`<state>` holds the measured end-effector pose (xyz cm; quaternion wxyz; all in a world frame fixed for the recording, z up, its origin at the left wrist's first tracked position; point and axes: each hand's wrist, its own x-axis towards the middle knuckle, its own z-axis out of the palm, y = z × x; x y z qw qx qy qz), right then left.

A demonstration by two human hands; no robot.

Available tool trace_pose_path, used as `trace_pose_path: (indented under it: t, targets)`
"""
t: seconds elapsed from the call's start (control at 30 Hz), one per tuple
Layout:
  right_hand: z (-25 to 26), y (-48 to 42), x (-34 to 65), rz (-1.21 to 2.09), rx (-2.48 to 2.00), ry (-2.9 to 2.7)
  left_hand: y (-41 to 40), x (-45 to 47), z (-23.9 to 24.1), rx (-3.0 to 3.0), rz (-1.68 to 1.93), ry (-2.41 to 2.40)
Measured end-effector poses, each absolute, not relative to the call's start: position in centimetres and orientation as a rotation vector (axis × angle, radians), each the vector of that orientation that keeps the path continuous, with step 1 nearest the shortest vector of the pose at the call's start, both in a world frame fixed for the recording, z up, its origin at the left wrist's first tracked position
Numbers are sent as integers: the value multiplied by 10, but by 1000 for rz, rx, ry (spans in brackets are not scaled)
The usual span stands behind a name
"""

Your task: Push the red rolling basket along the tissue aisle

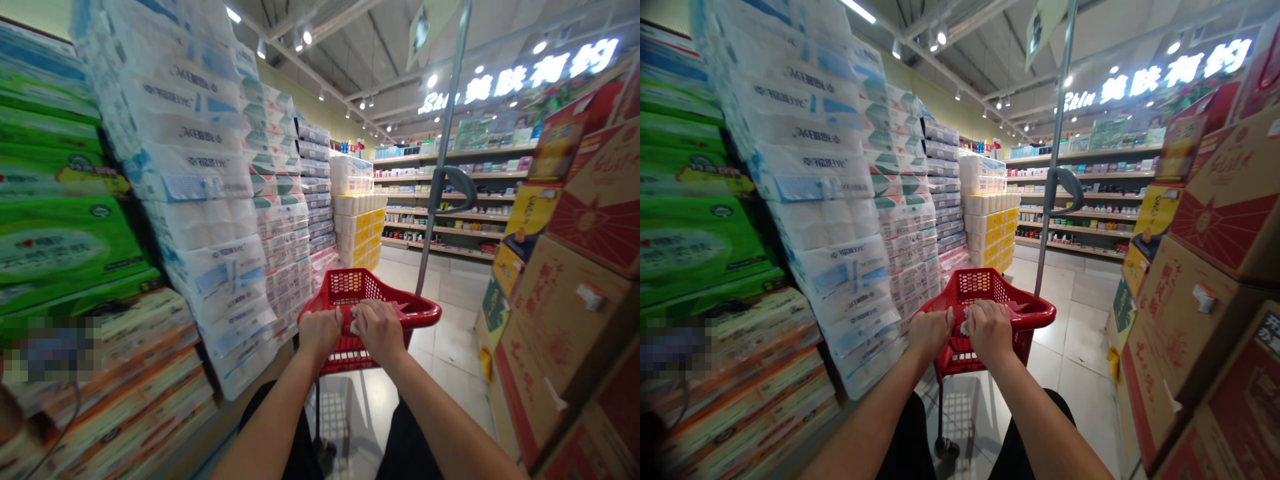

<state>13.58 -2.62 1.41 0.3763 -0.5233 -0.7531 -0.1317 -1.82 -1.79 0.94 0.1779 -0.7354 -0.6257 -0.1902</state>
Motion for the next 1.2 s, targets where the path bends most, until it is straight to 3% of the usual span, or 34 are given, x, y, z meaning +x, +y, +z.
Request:
trace_pose_path:
  t: [0.3,0.6,0.87,1.2]
  targets:
    - [49,5,136,-68,-1773,-2062,-21,-21,12,-2095,-550,-1786]
    - [13,-28,135,-310,-1388,-1914,-23,-28,8,-2083,-587,-1745]
    - [55,7,136,40,-1875,-2086,-26,-31,11,-2080,-541,-1734]
    - [14,-27,138,-252,-1385,-1948,-28,-36,11,-2075,-575,-1753]
